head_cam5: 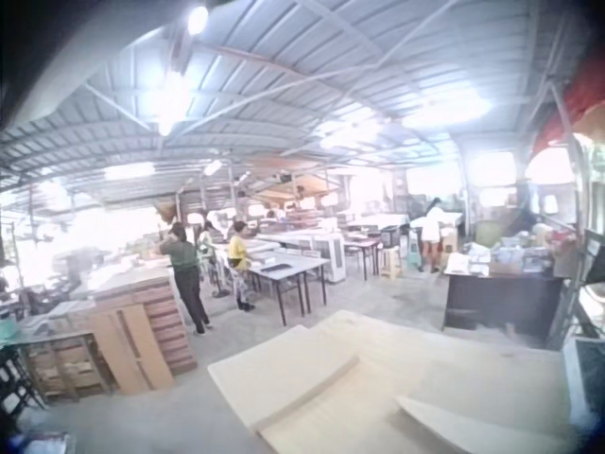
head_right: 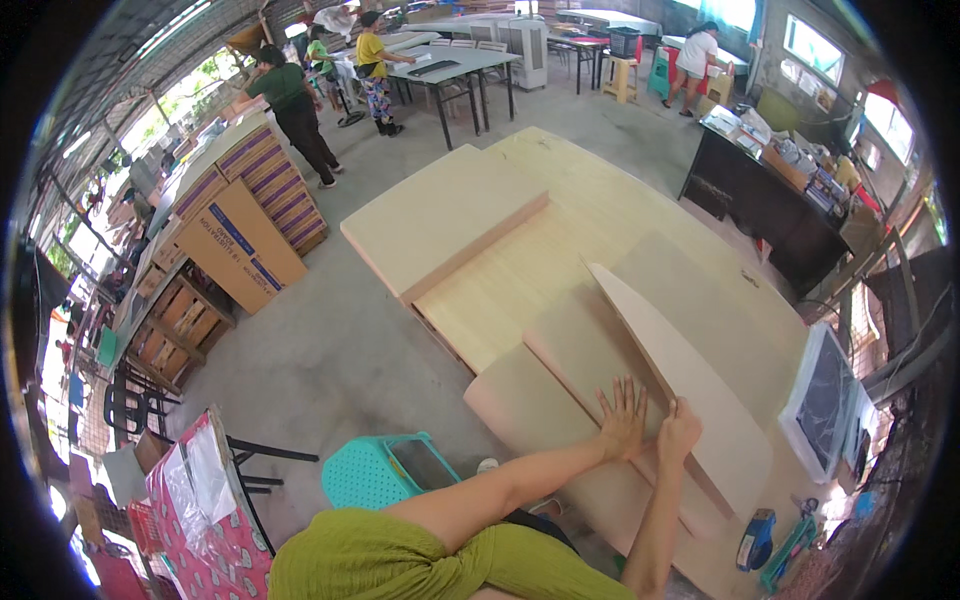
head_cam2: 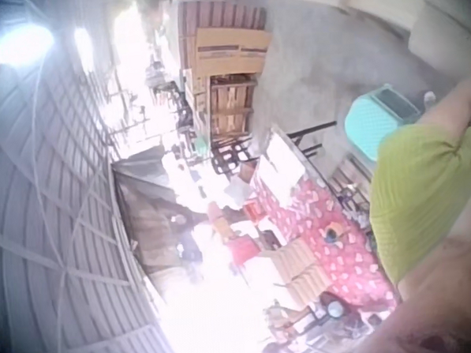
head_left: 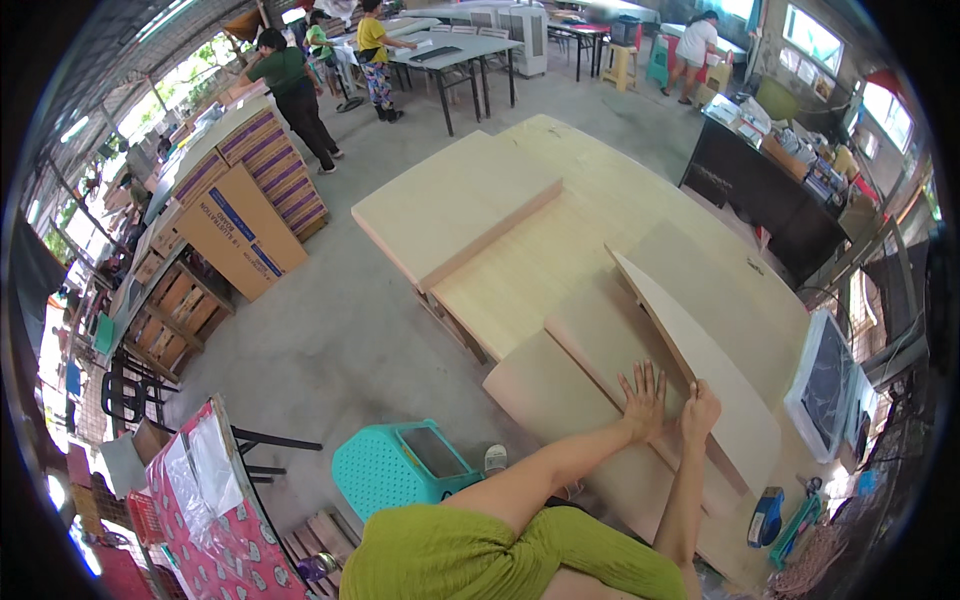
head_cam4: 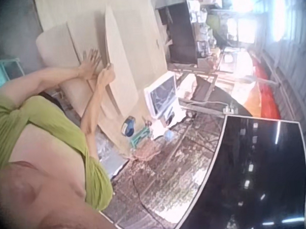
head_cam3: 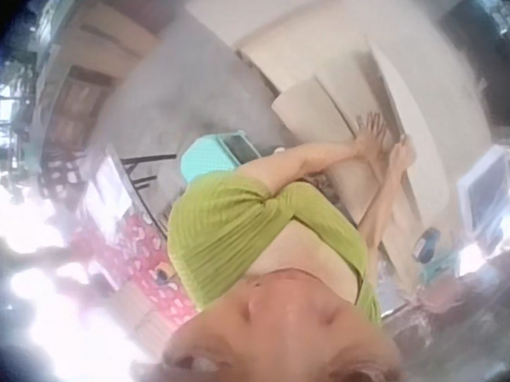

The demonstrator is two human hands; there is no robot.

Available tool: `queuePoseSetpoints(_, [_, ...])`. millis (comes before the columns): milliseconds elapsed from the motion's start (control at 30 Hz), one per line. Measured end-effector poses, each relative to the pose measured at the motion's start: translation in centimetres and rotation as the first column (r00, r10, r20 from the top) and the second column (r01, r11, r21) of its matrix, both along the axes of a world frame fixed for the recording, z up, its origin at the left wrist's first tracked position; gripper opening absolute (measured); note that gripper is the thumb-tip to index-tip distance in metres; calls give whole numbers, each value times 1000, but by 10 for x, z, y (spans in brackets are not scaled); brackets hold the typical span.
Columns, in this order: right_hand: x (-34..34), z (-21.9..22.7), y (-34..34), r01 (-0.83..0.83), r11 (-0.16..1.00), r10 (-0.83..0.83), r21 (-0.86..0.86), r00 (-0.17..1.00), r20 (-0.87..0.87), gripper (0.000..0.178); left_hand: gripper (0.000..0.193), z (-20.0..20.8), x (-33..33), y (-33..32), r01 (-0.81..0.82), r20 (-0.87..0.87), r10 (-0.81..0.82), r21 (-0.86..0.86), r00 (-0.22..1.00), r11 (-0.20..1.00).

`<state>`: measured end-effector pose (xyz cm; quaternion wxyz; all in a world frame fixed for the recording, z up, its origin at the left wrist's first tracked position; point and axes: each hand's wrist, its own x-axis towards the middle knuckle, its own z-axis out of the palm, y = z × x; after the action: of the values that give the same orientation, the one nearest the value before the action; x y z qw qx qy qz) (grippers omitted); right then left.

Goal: The person wraps individual products in brown paper, secures them with tape using a dispenser, and places the finished packages into a cardboard box.

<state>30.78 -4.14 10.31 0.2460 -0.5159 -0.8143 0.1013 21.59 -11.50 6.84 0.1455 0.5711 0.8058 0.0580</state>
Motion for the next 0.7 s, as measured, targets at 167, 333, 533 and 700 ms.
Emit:
queuePoseSetpoints(167, [16, -14, -1, 13, 998, -14, -57, 1000, -23, 16, 114, -1, 6, 3, 24, 100, -26, 28, 995, 999])
queuePoseSetpoints(333, [12, -21, -3, -16, 1000, 15, -26, 999, -42, 17, 113, -1, 0, -2, 32, 113, -38, 52, 993, 998])
queuePoseSetpoints(533, [23, -32, -7, -19, 999, 19, -39, 1000, -14, 18, 113, -6, 10, 7, 43, 61, -44, 10, 997, 999])
queuePoseSetpoints(700, [9, -32, -21, -40, 981, 21, -188, 994, -103, 20, 86, -25, 5, 15, -7, -6, 7, -30, 1000, 1000])
